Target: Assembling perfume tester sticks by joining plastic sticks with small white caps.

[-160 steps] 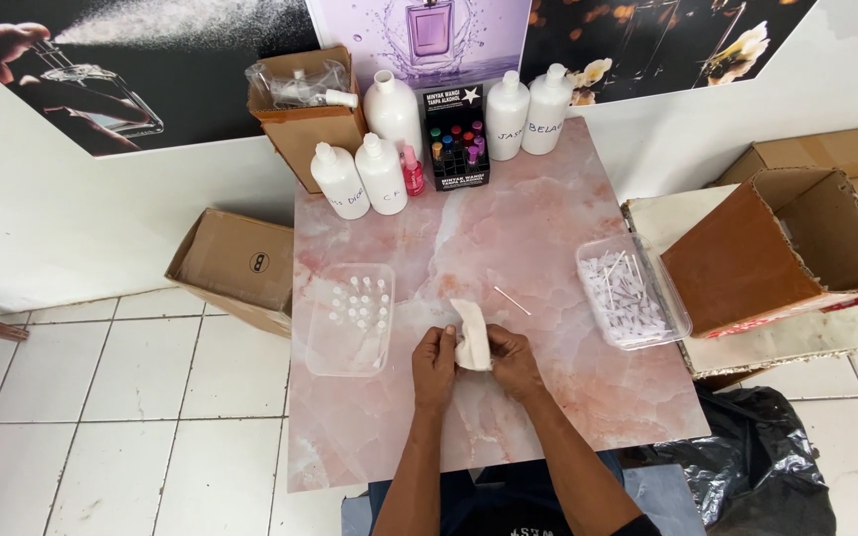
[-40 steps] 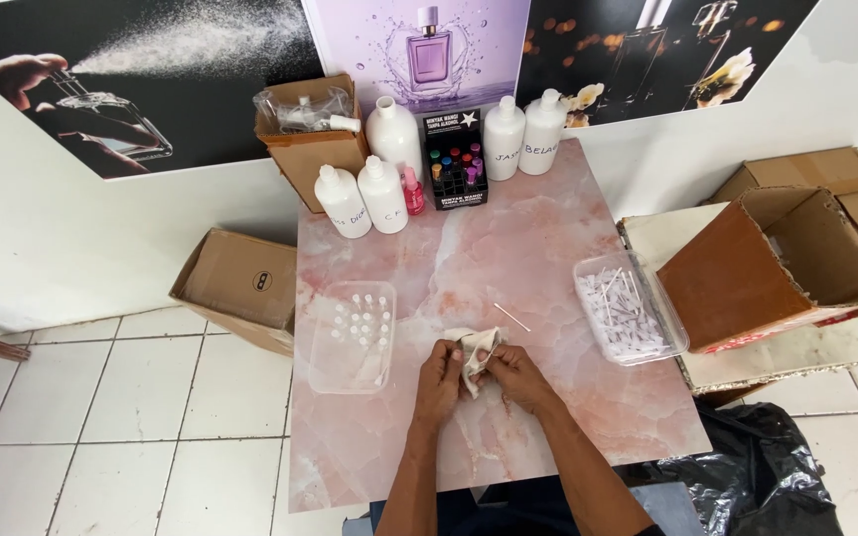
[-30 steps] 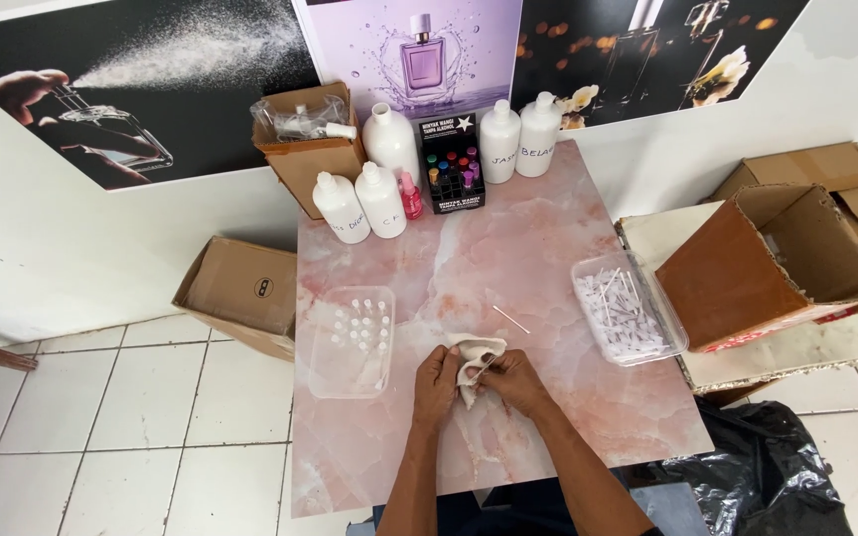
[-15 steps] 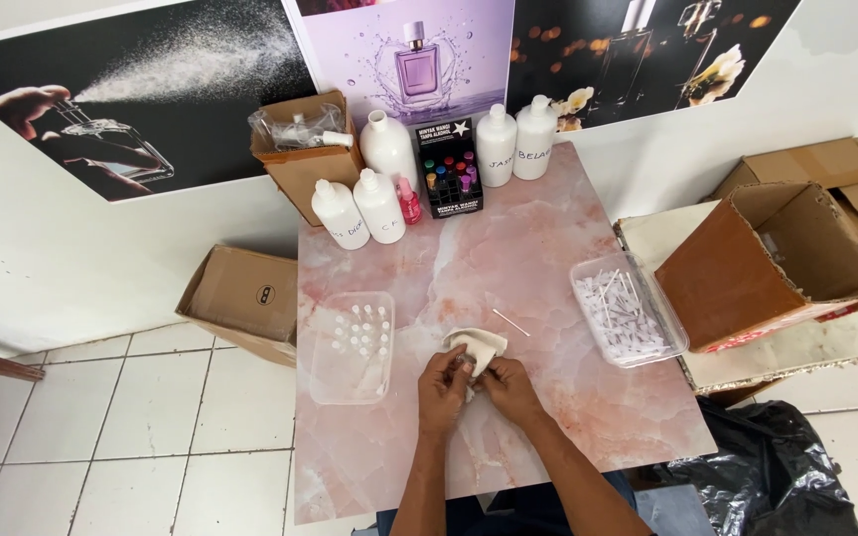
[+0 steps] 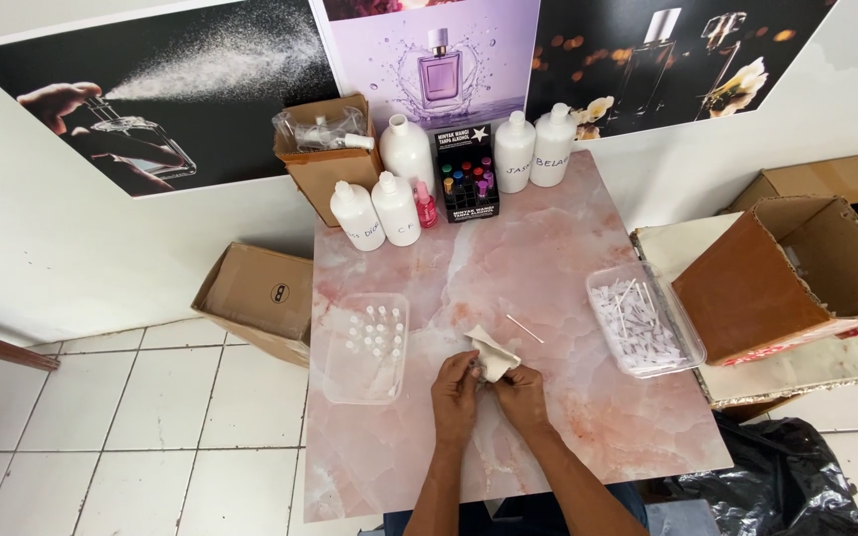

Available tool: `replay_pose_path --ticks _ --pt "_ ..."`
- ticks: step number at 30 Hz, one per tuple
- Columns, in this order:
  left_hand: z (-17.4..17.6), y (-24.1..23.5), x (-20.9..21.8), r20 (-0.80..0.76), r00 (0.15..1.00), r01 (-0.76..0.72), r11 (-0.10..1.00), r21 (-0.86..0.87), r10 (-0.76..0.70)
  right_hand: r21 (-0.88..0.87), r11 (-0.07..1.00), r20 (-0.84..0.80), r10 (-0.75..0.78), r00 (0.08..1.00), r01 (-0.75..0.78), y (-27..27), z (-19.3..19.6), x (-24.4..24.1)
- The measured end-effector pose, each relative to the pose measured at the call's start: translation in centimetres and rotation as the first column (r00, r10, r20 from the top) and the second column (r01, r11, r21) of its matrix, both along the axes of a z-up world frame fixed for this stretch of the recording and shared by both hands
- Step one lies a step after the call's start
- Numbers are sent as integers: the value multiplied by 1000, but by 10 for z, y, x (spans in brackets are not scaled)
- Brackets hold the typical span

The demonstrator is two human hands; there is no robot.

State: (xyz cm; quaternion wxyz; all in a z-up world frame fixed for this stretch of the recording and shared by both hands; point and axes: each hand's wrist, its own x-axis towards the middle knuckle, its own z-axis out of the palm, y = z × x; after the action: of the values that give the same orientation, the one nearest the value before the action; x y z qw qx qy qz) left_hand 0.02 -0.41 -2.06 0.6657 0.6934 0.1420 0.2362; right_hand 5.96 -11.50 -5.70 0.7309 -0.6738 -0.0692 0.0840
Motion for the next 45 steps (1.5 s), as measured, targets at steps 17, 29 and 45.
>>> replay_pose_path --ticks 17,29,45 --pt "-24 6 2 29 999 28 999 -18 -28 -293 956 26 41 999 -32 -1 19 10" --pt "-10 6 1 52 995 -81 991 -108 87 166 985 -249 79 965 -37 -12 7 15" --pt "-16 -3 -3 9 884 -468 882 62 468 69 979 -407 203 891 -191 -20 75 5"
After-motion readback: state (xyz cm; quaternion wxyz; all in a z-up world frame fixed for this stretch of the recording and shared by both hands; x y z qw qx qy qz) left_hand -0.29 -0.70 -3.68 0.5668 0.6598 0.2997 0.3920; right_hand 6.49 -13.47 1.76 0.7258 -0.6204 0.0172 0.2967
